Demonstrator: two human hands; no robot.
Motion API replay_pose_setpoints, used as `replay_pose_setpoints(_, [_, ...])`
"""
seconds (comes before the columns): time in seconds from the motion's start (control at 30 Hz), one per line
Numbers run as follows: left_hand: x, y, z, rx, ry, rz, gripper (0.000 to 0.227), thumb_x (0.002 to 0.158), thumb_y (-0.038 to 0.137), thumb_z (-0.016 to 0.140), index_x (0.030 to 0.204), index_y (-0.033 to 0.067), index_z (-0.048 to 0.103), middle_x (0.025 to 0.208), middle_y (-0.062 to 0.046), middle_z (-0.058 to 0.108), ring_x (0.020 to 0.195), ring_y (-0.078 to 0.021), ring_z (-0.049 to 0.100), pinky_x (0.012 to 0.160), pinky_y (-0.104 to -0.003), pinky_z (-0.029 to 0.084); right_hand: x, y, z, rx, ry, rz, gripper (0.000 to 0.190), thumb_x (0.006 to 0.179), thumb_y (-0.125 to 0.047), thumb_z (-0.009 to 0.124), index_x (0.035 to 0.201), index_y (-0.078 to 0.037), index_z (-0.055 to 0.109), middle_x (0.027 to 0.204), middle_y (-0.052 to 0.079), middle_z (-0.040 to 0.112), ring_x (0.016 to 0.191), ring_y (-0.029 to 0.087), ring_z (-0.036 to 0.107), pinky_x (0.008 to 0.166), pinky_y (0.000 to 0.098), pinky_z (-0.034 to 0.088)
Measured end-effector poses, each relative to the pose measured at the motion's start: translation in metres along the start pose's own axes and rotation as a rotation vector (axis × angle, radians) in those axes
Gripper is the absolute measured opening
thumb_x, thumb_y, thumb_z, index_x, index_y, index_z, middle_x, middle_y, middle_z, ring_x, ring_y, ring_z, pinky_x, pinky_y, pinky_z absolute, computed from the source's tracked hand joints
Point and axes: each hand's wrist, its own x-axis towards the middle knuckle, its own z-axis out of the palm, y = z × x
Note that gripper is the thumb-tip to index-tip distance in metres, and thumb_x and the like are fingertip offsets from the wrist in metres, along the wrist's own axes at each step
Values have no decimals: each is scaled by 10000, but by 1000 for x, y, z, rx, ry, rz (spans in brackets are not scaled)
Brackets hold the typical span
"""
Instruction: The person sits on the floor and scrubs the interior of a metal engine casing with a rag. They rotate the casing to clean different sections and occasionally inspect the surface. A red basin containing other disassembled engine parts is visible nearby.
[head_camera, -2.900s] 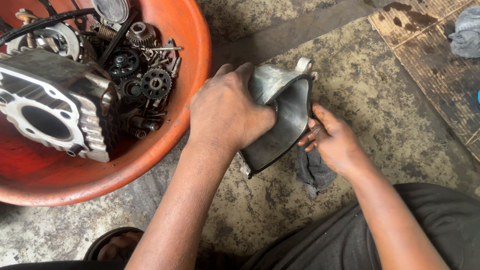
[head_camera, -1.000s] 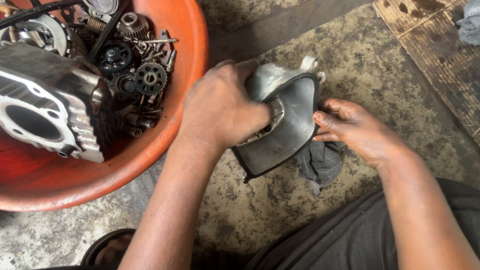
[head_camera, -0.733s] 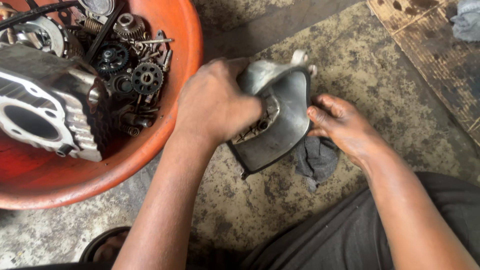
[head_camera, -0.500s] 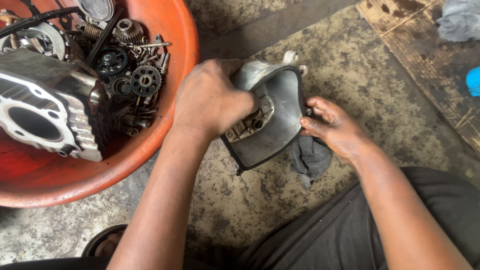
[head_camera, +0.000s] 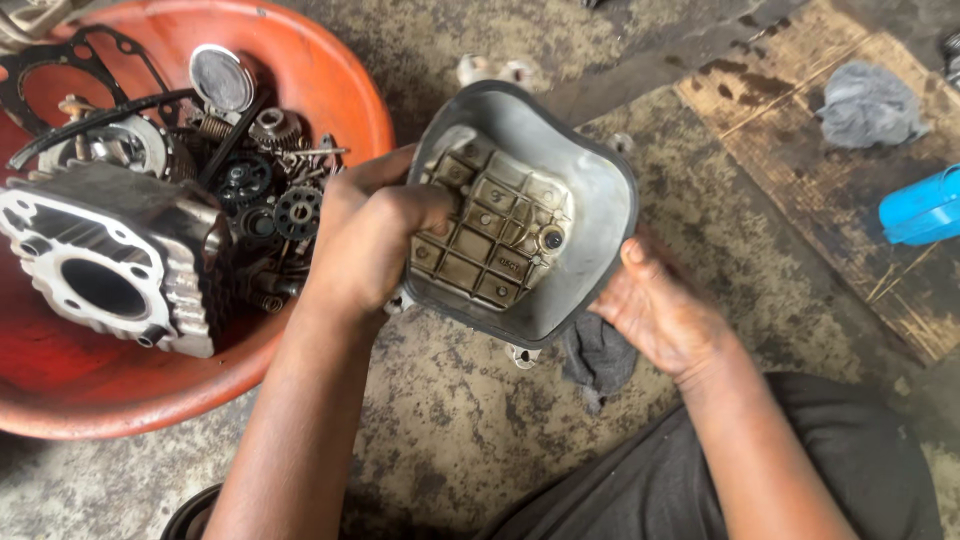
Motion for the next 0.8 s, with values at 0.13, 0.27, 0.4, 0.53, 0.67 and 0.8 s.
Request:
replay_pose_setpoints(0.13, [-5,-11,11,-174,54,-36,417,639,77,557,986,-50,749,778,-52,697,681,-166,605,650,-265,476,1,-9,13,32,97,45,1152,685,-637,827,1537,-31,342,1457,225,537,1356,346,535,1105,547,469])
replay_pose_setpoints(0.27, [-8,-22,29,-336,59,-88,392,647,45,546,980,-51,728,707,-46,600,620,-163,507,573,-287,399,-5,-17,23,80,149,-8,1233,637,-568,871,1586,-65,265,1531,230,465,1392,365,504,1121,552,435])
replay_pose_setpoints(0.4, [-14,-26,38,-325,61,-52,363,626,42,531,937,-11,713,738,-21,613,669,-134,529,611,-261,414,-13,-25,28,19,100,-67,1274,586,-419,891,1604,-127,184,1531,260,408,1417,407,447,1107,604,447])
replay_pose_setpoints(0.53, [-9,-25,38,-400,59,-121,234,644,46,554,853,4,651,732,-26,571,665,-151,504,599,-285,405,-24,-24,27,21,-1,-84,1284,610,-313,898,1614,-253,99,1638,155,311,1508,325,329,1210,582,297])
replay_pose_setpoints(0.67, [-7,-22,24,-296,36,-43,210,655,72,561,834,4,648,743,-23,583,681,-139,509,612,-270,399,-18,-28,15,169,-252,-194,1181,709,-200,892,1637,-271,165,1699,63,309,1556,268,317,1283,565,197])
replay_pose_setpoints(0.8, [0,-32,13,-305,23,49,270,633,64,569,870,14,686,740,-43,610,674,-153,533,615,-265,414,-7,-25,-13,139,263,-100,805,841,-338,728,1553,-162,397,1512,120,530,1396,292,483,1148,484,341])
